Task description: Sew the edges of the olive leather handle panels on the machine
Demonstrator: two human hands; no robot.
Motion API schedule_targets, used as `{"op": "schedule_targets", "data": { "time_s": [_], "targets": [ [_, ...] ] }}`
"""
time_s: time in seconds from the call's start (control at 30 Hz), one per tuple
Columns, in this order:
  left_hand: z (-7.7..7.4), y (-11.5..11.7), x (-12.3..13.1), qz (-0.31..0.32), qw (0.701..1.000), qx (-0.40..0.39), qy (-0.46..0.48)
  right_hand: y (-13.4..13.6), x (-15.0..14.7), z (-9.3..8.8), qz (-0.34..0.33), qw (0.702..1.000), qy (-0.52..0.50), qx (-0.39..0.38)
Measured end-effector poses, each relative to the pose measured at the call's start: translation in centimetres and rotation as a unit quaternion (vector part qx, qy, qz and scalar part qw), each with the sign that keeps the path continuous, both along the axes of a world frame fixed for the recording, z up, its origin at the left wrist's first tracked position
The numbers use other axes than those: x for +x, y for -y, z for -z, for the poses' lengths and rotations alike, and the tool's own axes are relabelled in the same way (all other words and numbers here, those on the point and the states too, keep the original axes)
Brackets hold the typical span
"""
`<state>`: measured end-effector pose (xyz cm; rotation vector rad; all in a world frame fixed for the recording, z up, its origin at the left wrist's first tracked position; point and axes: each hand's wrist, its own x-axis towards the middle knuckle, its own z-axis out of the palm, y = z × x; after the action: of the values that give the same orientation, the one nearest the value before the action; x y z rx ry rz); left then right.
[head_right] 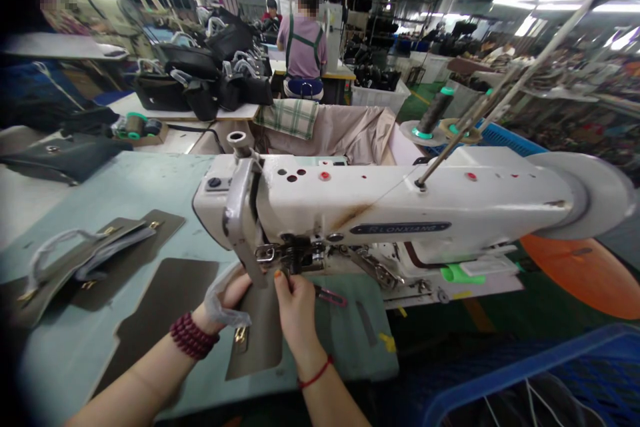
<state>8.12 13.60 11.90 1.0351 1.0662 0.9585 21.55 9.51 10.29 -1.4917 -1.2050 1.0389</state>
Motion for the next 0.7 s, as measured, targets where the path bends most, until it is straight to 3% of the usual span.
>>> {"op": "schedule_targets", "data": {
  "time_s": [0.1,0.23,0.5,0.7],
  "targets": [
    [0.1,-0.6,-0.1,0.013,1.000,0.021,0.001,-0.2,-0.2,0.4,0.009,1.000,0.007,0.002],
    [0.1,-0.8,-0.4,0.048,0.995,-0.078,0.044,-0.5,-0.5,0.9,0.014,1.000,0.017,0.000],
    [0.1,0.1,-2.3,0.097,0.978,-0.175,0.066,-0.5,0.3,0.9,0.000,1.000,0.013,-0.005],
    [0.6,-0.6,-1.9,0.116,0.975,-0.172,0.082,-0.5,0.9,0.7,-0.001,1.000,-0.010,-0.018]
  ]
}}
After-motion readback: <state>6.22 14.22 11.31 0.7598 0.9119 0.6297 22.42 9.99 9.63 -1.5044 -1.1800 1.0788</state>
